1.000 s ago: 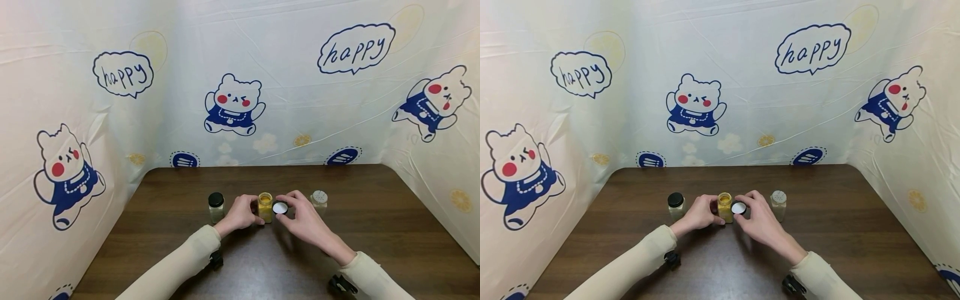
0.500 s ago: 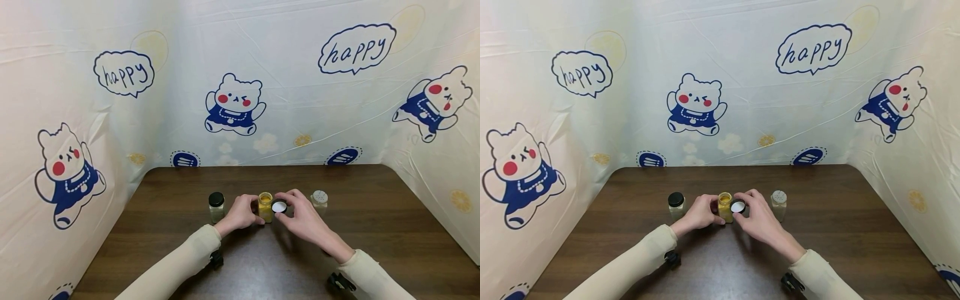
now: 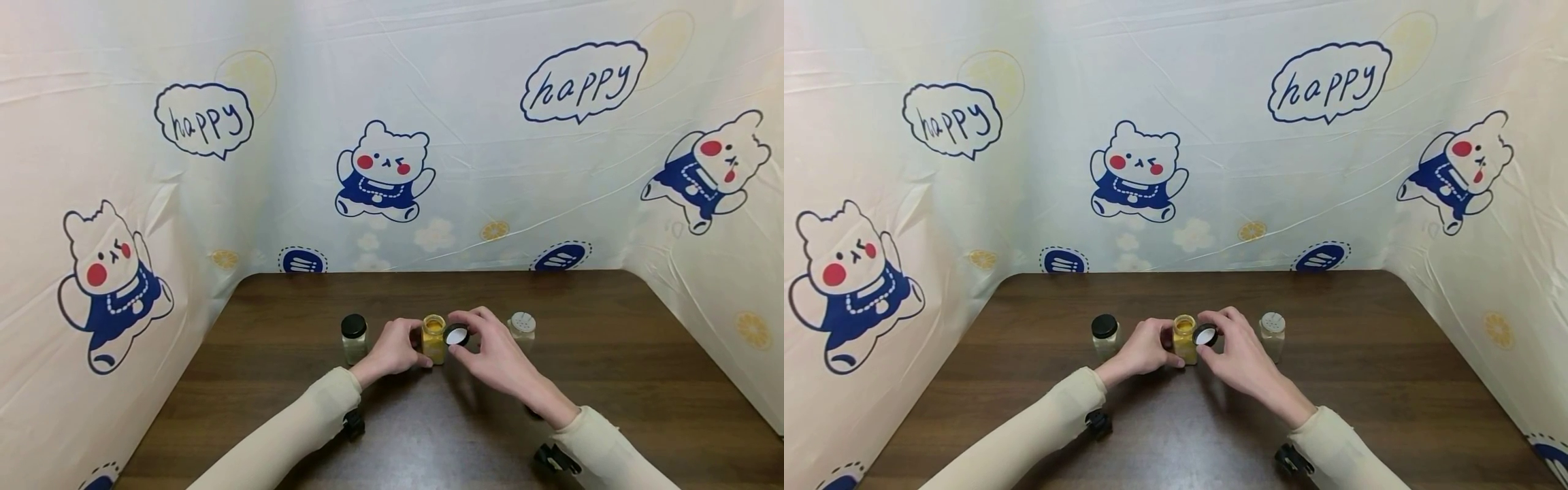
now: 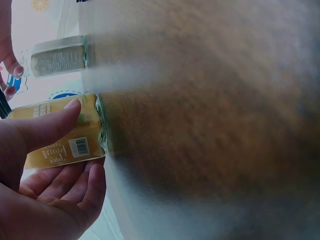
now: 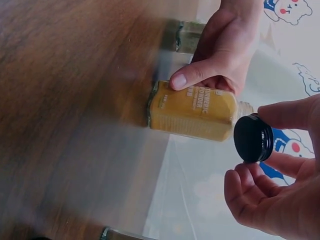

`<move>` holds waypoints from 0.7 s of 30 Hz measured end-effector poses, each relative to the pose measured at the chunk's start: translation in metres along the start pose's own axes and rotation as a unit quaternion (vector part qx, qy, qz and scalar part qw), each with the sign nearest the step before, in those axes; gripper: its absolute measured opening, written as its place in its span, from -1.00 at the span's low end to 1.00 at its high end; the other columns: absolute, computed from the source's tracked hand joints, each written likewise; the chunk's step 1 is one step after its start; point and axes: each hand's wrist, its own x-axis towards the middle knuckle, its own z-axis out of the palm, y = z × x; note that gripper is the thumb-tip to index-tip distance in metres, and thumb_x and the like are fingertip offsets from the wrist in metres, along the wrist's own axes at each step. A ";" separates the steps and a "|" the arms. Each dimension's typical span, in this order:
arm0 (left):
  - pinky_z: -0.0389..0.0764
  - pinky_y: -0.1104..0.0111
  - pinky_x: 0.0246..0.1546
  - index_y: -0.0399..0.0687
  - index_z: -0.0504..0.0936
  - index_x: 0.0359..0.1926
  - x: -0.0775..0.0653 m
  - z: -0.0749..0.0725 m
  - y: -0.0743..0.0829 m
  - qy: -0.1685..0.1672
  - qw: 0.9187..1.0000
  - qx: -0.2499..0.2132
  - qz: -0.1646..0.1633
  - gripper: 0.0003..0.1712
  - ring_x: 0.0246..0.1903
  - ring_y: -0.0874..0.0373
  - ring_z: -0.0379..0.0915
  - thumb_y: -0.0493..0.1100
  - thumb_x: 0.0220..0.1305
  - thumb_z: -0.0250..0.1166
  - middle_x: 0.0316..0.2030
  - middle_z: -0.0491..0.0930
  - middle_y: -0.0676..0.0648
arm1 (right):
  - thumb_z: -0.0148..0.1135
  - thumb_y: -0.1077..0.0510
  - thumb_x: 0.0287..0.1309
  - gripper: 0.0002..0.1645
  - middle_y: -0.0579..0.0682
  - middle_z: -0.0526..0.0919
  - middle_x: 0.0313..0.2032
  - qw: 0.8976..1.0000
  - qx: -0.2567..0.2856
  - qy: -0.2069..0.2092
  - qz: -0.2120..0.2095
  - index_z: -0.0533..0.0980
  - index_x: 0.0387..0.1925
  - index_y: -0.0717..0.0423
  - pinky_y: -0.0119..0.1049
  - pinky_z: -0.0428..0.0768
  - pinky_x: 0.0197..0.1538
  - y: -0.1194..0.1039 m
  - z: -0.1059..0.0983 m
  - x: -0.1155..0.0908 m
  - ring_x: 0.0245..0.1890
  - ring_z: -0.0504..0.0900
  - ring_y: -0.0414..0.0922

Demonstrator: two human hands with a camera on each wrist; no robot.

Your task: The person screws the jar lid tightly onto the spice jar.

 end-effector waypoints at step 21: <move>0.65 0.29 -0.25 -0.10 0.75 -0.04 -0.001 0.000 0.000 -0.004 1.000 0.000 -0.002 -0.50 -0.35 0.27 0.61 -0.29 -0.03 0.73 -0.33 0.72 0.10 | 0.52 0.24 0.24 -0.47 -0.01 0.57 0.00 0.999 0.015 0.020 -0.022 0.61 0.23 0.08 -0.07 0.64 -0.05 -0.003 0.006 0.008 -0.06 0.59 -0.04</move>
